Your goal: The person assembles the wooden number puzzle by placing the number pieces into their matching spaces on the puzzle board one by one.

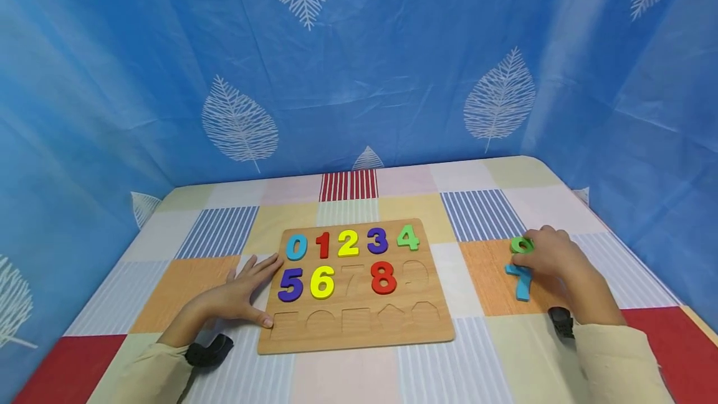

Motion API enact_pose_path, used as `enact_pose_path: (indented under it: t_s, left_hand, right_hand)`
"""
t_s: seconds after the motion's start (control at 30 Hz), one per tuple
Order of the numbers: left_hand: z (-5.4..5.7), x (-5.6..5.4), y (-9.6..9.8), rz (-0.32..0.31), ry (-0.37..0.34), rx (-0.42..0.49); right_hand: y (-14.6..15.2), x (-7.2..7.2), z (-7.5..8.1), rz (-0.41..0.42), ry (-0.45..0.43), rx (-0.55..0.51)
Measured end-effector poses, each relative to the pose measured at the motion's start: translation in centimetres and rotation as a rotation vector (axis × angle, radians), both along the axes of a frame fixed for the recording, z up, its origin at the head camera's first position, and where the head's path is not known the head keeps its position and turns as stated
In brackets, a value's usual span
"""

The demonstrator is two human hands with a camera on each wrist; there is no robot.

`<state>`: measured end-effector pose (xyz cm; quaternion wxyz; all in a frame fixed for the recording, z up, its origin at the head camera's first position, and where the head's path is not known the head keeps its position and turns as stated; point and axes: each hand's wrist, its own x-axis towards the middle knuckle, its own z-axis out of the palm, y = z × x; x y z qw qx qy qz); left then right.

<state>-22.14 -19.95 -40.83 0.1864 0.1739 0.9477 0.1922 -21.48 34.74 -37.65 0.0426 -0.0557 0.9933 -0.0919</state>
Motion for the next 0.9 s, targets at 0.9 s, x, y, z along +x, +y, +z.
enact_pose_path:
  t_s: [0.9]
  left_hand:
    - [0.9,0.9,-0.9,-0.067,0.022,0.075]
  right_hand:
    - [-13.4,0.7,0.9,0.323,-0.022,-0.15]
